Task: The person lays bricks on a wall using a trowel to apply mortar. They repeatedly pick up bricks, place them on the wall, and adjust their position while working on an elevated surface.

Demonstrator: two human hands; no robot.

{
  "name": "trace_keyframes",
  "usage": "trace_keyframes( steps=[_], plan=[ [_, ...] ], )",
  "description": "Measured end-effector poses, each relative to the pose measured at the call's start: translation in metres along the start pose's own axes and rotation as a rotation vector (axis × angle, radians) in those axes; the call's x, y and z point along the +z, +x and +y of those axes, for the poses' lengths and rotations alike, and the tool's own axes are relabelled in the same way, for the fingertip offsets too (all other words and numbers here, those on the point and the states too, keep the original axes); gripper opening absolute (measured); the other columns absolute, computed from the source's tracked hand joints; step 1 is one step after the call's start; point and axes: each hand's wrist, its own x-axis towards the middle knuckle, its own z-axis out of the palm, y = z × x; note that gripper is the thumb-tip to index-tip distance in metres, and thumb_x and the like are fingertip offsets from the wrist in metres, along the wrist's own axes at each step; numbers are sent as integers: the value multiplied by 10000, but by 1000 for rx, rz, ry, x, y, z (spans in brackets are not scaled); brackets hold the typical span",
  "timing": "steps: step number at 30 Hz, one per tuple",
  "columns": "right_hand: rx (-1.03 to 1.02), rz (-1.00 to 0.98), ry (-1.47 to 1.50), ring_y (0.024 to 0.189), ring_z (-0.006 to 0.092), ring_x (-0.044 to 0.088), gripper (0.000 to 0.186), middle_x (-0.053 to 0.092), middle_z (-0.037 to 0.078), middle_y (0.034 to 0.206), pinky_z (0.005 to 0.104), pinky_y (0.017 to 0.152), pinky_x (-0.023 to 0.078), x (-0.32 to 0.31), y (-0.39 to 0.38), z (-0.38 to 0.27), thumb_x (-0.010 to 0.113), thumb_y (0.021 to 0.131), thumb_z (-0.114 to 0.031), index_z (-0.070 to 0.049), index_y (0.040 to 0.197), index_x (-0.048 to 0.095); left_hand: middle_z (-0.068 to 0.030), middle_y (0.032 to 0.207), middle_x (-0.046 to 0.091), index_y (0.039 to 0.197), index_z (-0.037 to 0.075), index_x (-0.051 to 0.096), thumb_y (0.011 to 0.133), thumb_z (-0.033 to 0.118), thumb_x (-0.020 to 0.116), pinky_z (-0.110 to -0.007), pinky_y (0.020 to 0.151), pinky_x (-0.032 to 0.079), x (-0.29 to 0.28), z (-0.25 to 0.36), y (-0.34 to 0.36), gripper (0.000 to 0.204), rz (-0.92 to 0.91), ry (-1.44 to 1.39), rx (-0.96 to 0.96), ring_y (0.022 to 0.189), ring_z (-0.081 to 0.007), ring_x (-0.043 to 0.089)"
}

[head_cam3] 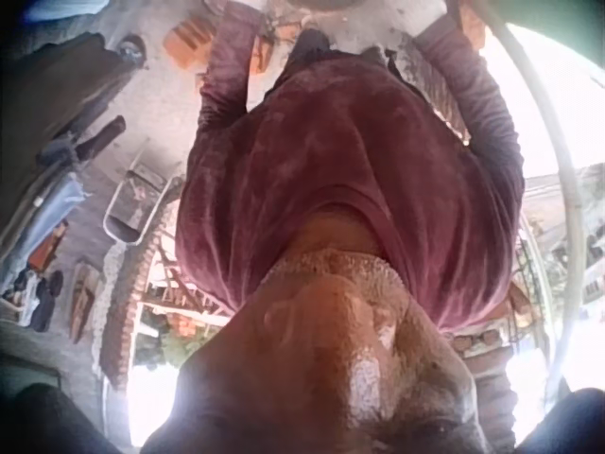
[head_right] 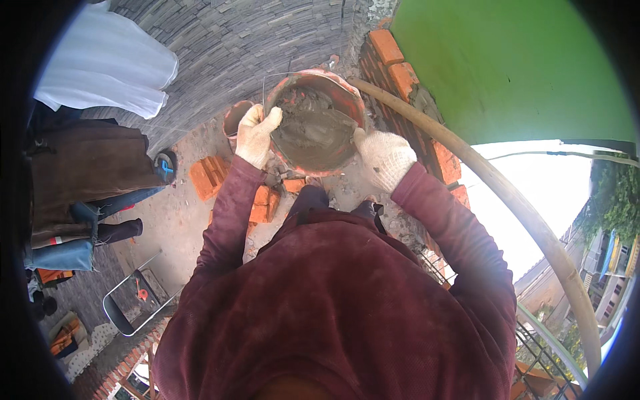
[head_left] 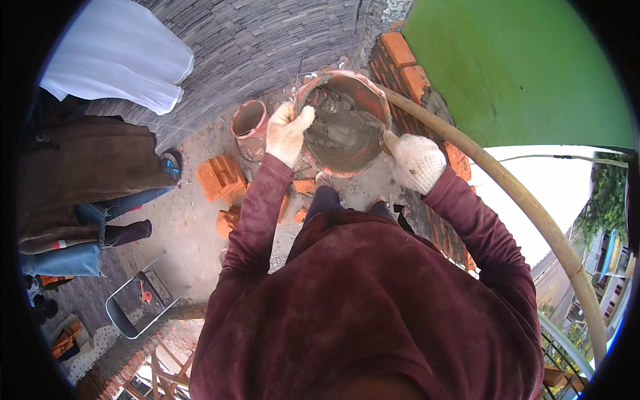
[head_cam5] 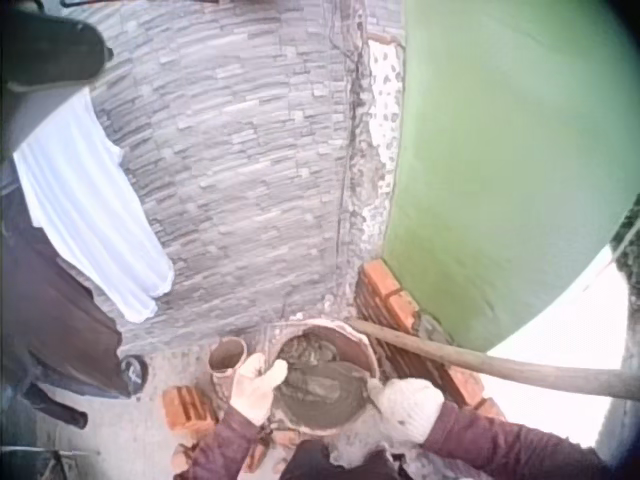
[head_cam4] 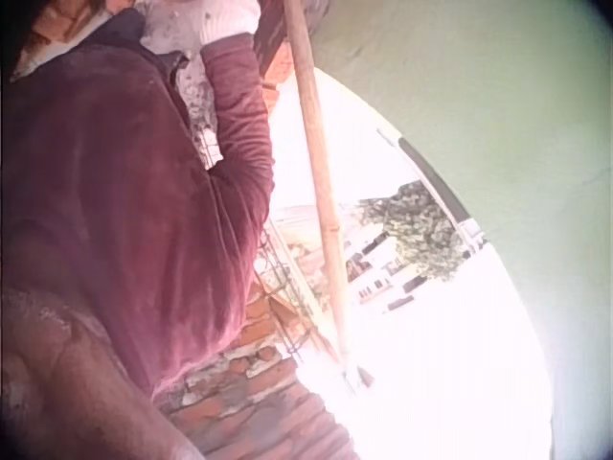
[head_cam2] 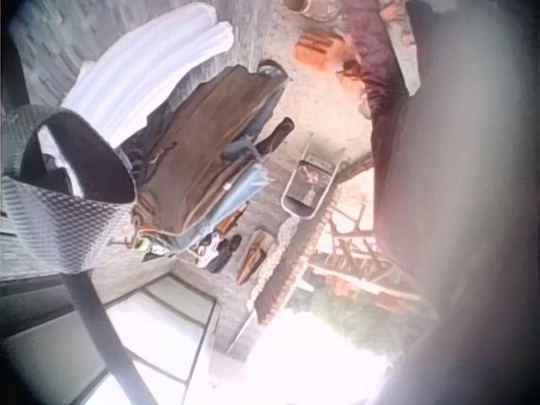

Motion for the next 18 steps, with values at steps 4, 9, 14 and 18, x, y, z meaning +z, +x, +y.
trace_keyframes(
  steps=[4,9,14,18],
  plan=[
    [83,-29,-41,837,423,723,425,716,255,893,530,731,573,12,52,-1,636,899,-214,9,1261,628,93,765,465,788,93,553,969,171,733,-230,627,382,-23,8,31,267,-100,166,34,719,-20,410],
    [105,-320,517,672,279,703,374,756,196,961,424,547,555,39,85,22,670,883,-204,-17,1206,694,93,785,489,798,103,545,967,151,728,-224,656,389,-30,30,46,254,-154,59,2,729,-24,435],
    [300,-506,1106,503,82,539,366,614,17,717,271,407,445,11,69,-21,700,933,-192,-35,1262,662,94,818,501,822,123,551,967,129,723,-221,690,388,-54,41,61,225,-131,-122,-40,749,-22,437],
    [272,-450,1392,497,77,546,430,630,14,731,255,397,442,64,77,-3,700,929,-167,-5,1322,633,92,819,493,828,130,542,971,120,716,-215,692,377,-35,41,73,225,-157,-114,-17,739,-23,417]
  ],
)
